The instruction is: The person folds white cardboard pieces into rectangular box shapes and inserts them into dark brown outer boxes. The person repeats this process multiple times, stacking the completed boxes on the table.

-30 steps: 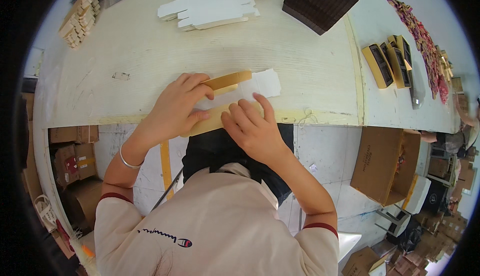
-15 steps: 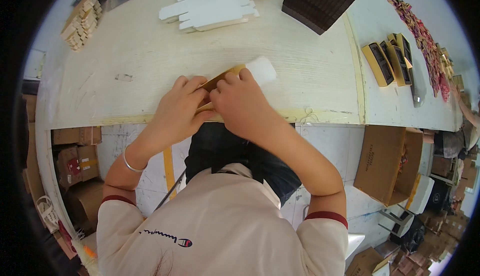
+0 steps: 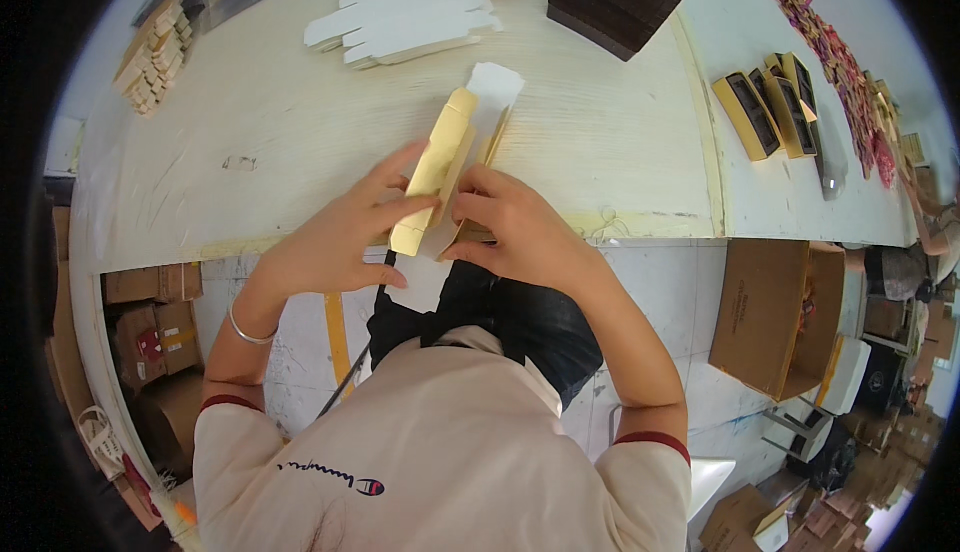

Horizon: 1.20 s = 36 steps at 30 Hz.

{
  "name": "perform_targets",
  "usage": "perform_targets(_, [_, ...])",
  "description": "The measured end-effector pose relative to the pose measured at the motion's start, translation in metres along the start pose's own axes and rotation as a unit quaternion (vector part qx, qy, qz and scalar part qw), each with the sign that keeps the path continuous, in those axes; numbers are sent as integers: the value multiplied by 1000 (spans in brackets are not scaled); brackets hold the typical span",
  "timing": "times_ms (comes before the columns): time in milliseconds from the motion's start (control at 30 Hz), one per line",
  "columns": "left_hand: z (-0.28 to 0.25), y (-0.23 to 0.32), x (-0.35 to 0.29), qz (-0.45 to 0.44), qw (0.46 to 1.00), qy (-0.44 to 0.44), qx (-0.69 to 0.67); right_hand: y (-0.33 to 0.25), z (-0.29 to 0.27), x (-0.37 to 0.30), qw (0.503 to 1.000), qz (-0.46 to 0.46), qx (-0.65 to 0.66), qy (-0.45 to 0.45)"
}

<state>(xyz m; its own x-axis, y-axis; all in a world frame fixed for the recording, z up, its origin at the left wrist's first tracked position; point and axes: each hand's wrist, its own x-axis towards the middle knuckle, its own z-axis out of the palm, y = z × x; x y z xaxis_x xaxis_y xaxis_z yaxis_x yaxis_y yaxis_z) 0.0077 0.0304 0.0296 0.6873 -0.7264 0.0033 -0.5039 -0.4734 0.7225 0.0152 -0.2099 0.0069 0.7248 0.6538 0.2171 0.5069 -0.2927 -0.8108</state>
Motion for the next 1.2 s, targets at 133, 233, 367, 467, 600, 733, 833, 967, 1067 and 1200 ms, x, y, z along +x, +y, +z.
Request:
perform_targets(133, [11,-15,2,92,989,55,97,5,-1,1,1000,-19,-24,4])
perform_targets(233, [26,-12,12,107,981,133,87,4,7,1,996,-43,-72,37])
perform_targets(367, [43,-11,23,48,977,185,96,-1,16,0,996,-15,-79,42])
perform_targets(467, [46,-9,25,39,976,199,79,-2,13,-3,999,36,4,22])
perform_targets(600, [43,-8,24,-18,982,189,10,-24,4,-11,998,49,0,30])
perform_targets(733, [35,-4,28,-55,985,162,-19,-22,18,-23,964,-76,-242,81])
perform_targets(833, [17,7,29,-114,980,82,-142,-4,31,-27,967,-91,-189,147])
perform_targets(967, [7,-5,24,-93,924,17,-371,2,31,-14,980,-13,-6,199])
perform_targets(1067, [15,-11,23,-76,948,33,-309,1,33,-10,965,38,113,235])
perform_targets(1200, [28,-3,22,-107,950,129,-262,-6,39,-10,967,57,23,245])
